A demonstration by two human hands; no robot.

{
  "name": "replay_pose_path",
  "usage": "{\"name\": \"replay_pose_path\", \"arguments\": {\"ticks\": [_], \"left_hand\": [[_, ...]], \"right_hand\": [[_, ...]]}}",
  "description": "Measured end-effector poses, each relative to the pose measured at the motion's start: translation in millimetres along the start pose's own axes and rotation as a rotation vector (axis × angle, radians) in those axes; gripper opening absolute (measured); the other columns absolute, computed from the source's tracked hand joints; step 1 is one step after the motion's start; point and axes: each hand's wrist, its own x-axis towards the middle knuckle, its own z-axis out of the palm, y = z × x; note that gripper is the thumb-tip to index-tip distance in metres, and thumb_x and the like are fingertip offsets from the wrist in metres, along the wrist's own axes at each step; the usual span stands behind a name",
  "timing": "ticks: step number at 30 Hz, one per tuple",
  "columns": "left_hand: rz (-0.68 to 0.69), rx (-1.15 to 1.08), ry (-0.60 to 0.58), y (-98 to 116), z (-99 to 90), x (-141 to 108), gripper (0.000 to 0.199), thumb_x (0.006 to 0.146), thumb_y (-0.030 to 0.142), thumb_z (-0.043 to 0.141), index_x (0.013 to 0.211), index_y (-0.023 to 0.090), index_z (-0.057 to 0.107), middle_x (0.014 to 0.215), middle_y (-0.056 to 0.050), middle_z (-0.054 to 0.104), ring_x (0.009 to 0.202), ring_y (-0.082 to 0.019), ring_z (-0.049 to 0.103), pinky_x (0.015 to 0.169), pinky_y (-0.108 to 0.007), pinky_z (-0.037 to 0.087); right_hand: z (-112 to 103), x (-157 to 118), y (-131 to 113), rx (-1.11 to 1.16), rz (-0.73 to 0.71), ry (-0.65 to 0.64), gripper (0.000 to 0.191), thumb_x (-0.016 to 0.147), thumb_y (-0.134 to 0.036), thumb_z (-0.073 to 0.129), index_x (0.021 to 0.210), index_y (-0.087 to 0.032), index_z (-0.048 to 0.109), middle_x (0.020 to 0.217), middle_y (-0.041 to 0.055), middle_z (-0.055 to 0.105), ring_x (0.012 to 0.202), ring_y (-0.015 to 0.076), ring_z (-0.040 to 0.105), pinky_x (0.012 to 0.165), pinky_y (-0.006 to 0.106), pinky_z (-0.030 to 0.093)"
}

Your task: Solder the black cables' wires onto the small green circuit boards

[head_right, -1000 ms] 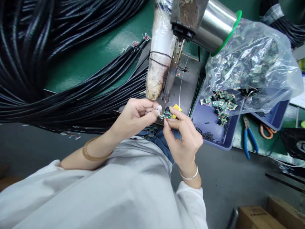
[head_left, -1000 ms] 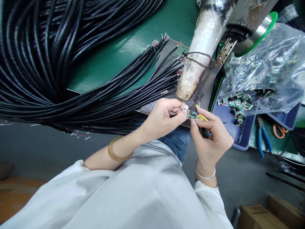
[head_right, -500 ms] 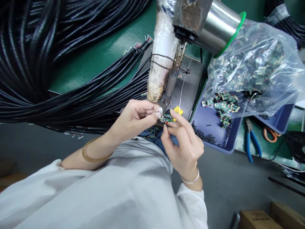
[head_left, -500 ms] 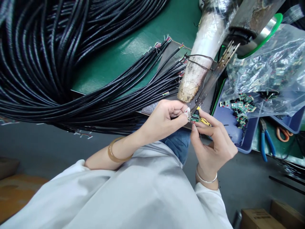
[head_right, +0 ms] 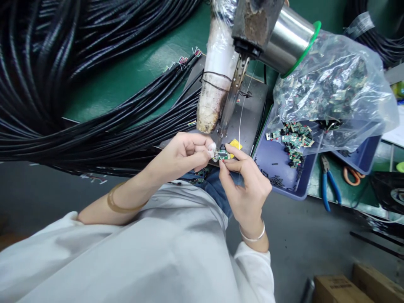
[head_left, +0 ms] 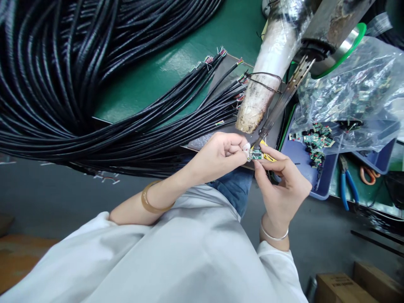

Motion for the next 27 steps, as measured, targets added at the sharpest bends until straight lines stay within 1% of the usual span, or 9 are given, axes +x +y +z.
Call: {"name": "replay_pose_path", "arguments": {"ticks": [2, 6, 8, 10, 12, 16, 19, 24, 27], "left_hand": [[0.007, -0.015, 0.0, -0.4, 0.3, 0.7, 0.011, 0.075, 0.014, 0.055, 0.067, 0.016, 0.049, 0.049, 0.01, 0.035, 0.045, -0.003, 0.026, 0.044, -0.019, 0.018], [0.024, -0.032, 0.023, -0.2, 1.9, 3.0, 0.01, 0.075, 0.012, 0.055, 0.067, 0.016, 0.05, 0.05, 0.01, 0.037, 0.045, -0.003, 0.028, 0.044, -0.019, 0.019], [0.03, -0.032, 0.028, 0.7, 2.6, 4.2, 0.011, 0.075, 0.012, 0.055, 0.067, 0.017, 0.049, 0.05, 0.009, 0.037, 0.045, -0.003, 0.028, 0.044, -0.019, 0.02], [0.037, -0.03, 0.033, 2.2, 3.2, 4.9, 0.014, 0.075, 0.012, 0.056, 0.066, 0.017, 0.047, 0.05, 0.01, 0.035, 0.046, -0.003, 0.026, 0.044, -0.019, 0.02], [0.035, -0.031, 0.037, 4.5, 3.6, 4.6, 0.015, 0.076, 0.012, 0.056, 0.066, 0.017, 0.047, 0.051, 0.01, 0.033, 0.047, -0.003, 0.025, 0.044, -0.019, 0.019], [0.031, -0.055, 0.028, 8.1, 3.3, 2.4, 0.014, 0.077, 0.012, 0.056, 0.066, 0.016, 0.048, 0.054, 0.009, 0.03, 0.048, -0.003, 0.023, 0.044, -0.019, 0.018], [0.022, -0.055, 0.015, 6.9, 1.7, 1.7, 0.016, 0.077, 0.01, 0.055, 0.064, 0.017, 0.046, 0.054, 0.009, 0.03, 0.049, -0.003, 0.024, 0.045, -0.019, 0.019], [0.003, -0.012, 0.011, 1.4, -0.3, 2.0, 0.016, 0.079, 0.01, 0.054, 0.066, 0.016, 0.047, 0.054, 0.009, 0.031, 0.049, -0.003, 0.023, 0.046, -0.019, 0.019], [0.006, 0.028, -0.007, 1.5, 0.7, 0.3, 0.015, 0.08, 0.011, 0.055, 0.067, 0.016, 0.048, 0.054, 0.009, 0.032, 0.049, -0.003, 0.023, 0.045, -0.019, 0.017]], "right_hand": [[-0.2, 1.4, 0.0, -0.012, -0.027, -0.002, 0.015, 0.083, -0.008, 0.072, 0.085, -0.022, 0.067, 0.114, 0.002, 0.078, 0.099, 0.0197, 0.078, 0.087, 0.034, 0.067], [0.4, 4.7, -0.5, -0.035, -0.067, -0.011, 0.016, 0.083, -0.007, 0.072, 0.087, -0.021, 0.067, 0.115, 0.0022, 0.077, 0.099, 0.0194, 0.078, 0.087, 0.033, 0.066], [0.7, 6.8, -1.2, -0.033, -0.07, -0.006, 0.016, 0.083, -0.007, 0.072, 0.086, -0.021, 0.066, 0.108, 0.0012, 0.079, 0.1, 0.0195, 0.077, 0.085, 0.032, 0.066], [0.4, 9.3, -2.4, -0.038, -0.08, 0.003, 0.016, 0.084, -0.007, 0.072, 0.085, -0.022, 0.066, 0.097, -0.0003, 0.079, 0.103, 0.0197, 0.077, 0.083, 0.031, 0.066], [-1.0, 11.6, -3.9, -0.055, -0.101, 0.005, 0.017, 0.083, -0.006, 0.072, 0.084, -0.022, 0.066, 0.093, -0.0006, 0.079, 0.102, 0.0195, 0.077, 0.081, 0.03, 0.065], [-4.4, 11.9, -6.2, -0.1, -0.146, -0.005, 0.018, 0.082, -0.006, 0.074, 0.084, -0.021, 0.066, 0.108, 0.0039, 0.079, 0.096, 0.0177, 0.077, 0.079, 0.028, 0.064], [-3.9, 7.6, -7.1, -0.128, -0.158, -0.005, 0.017, 0.082, -0.007, 0.075, 0.083, -0.02, 0.064, 0.116, 0.0062, 0.078, 0.09, 0.0158, 0.078, 0.075, 0.025, 0.063], [0.4, 2.4, -7.3, -0.193, -0.164, -0.005, 0.016, 0.086, -0.009, 0.07, 0.084, -0.021, 0.06, 0.116, 0.0052, 0.078, 0.092, 0.0148, 0.078, 0.077, 0.025, 0.062], [-1.0, 3.3, -4.2, -0.203, -0.145, 0.025, 0.013, 0.088, -0.012, 0.069, 0.088, -0.022, 0.06, 0.111, 0.003, 0.078, 0.088, 0.0139, 0.077, 0.073, 0.024, 0.061]]}}
